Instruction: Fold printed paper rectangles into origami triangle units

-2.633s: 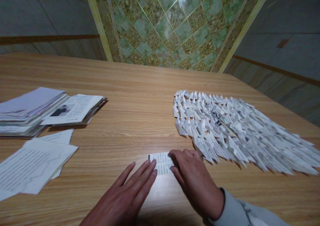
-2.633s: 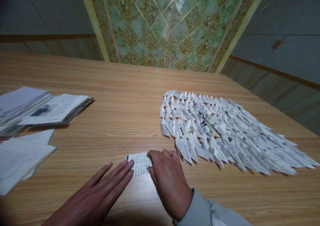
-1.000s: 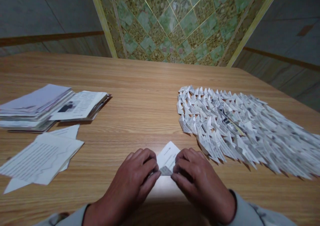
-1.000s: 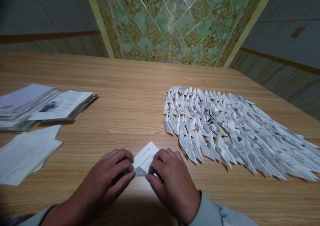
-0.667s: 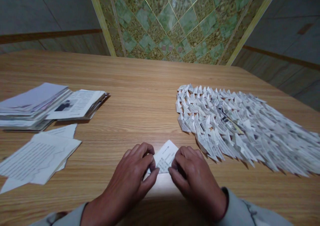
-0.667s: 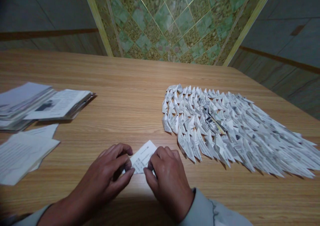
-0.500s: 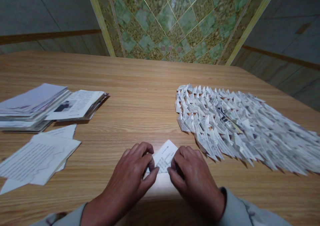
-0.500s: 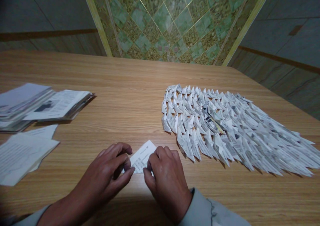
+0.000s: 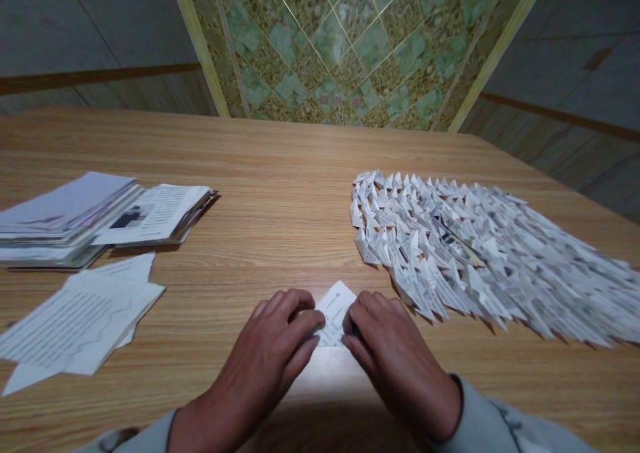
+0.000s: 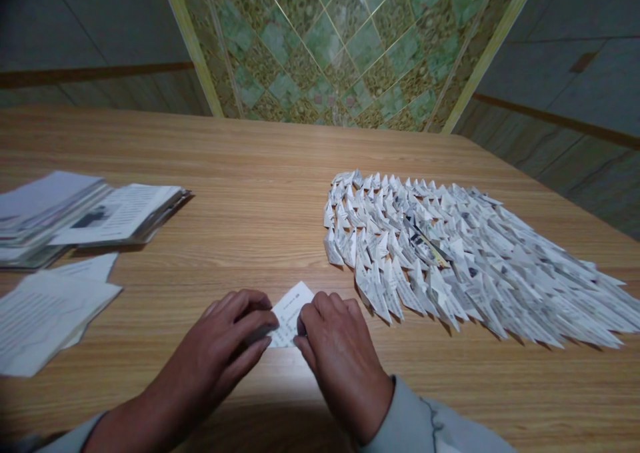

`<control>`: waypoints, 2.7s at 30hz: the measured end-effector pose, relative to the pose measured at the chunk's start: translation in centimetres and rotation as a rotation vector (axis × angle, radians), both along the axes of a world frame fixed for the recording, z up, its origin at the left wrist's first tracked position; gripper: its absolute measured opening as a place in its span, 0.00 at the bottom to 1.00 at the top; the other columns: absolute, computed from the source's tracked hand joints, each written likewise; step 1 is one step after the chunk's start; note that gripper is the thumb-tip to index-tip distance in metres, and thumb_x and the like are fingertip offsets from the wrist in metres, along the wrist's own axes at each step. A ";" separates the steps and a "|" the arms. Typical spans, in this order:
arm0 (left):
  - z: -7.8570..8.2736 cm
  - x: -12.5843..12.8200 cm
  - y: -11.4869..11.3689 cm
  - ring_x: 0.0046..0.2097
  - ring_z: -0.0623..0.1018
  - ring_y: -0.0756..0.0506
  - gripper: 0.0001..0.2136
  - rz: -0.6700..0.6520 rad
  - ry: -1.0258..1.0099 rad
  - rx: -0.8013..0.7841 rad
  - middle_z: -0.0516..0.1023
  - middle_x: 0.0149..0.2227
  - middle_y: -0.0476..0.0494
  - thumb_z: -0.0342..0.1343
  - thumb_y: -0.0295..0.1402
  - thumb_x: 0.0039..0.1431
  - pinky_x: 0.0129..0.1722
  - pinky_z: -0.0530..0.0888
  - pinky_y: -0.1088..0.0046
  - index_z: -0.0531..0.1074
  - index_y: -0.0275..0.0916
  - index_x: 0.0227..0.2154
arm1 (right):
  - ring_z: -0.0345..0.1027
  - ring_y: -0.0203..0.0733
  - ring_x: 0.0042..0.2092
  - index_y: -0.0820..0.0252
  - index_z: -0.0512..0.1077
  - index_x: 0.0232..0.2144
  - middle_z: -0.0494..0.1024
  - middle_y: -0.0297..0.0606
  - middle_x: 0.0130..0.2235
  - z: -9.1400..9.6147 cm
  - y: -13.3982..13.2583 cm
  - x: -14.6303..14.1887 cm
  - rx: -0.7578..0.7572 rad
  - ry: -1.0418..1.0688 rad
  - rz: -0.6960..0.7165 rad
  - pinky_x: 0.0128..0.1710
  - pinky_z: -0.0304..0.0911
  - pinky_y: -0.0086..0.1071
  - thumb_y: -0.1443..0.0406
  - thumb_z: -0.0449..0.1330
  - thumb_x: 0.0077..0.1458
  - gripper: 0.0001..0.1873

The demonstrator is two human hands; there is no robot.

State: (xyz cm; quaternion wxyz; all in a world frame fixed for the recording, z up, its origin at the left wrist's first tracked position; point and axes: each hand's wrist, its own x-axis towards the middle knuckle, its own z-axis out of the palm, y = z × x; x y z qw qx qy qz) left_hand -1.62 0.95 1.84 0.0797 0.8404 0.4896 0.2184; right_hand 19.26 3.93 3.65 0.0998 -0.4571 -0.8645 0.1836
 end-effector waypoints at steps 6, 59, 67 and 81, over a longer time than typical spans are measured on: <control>0.4 0.5 0.0 0.37 0.73 0.43 0.07 -0.156 0.094 0.214 0.78 0.36 0.46 0.51 0.31 0.70 0.36 0.65 0.64 0.74 0.42 0.41 | 0.63 0.45 0.41 0.57 0.68 0.33 0.72 0.35 0.38 -0.3 0.0 0.2 0.037 0.039 0.011 0.40 0.54 0.38 0.72 0.64 0.57 0.08; -0.1 -0.4 -0.6 0.42 0.76 0.40 0.10 -0.253 0.093 0.218 0.77 0.42 0.39 0.51 0.27 0.65 0.43 0.76 0.58 0.75 0.42 0.46 | 0.64 0.40 0.35 0.59 0.73 0.29 0.76 0.33 0.29 -0.1 1.7 2.0 0.294 0.195 0.386 0.43 0.53 0.38 0.67 0.61 0.63 0.09; -0.9 -0.5 -1.0 0.48 0.76 0.39 0.15 -0.258 0.072 0.316 0.78 0.46 0.38 0.50 0.22 0.64 0.45 0.77 0.58 0.75 0.44 0.48 | 0.68 0.38 0.35 0.59 0.78 0.32 0.78 0.32 0.29 0.6 2.2 2.6 -0.085 0.309 0.194 0.36 0.56 0.32 0.68 0.68 0.56 0.02; -0.8 0.0 -1.3 0.45 0.80 0.37 0.13 -0.193 0.098 0.346 0.81 0.46 0.37 0.52 0.24 0.61 0.40 0.80 0.56 0.76 0.44 0.44 | 0.63 0.43 0.39 0.58 0.72 0.29 0.72 0.32 0.31 -1.1 1.2 0.6 0.064 0.203 -0.084 0.40 0.51 0.36 0.70 0.68 0.53 0.07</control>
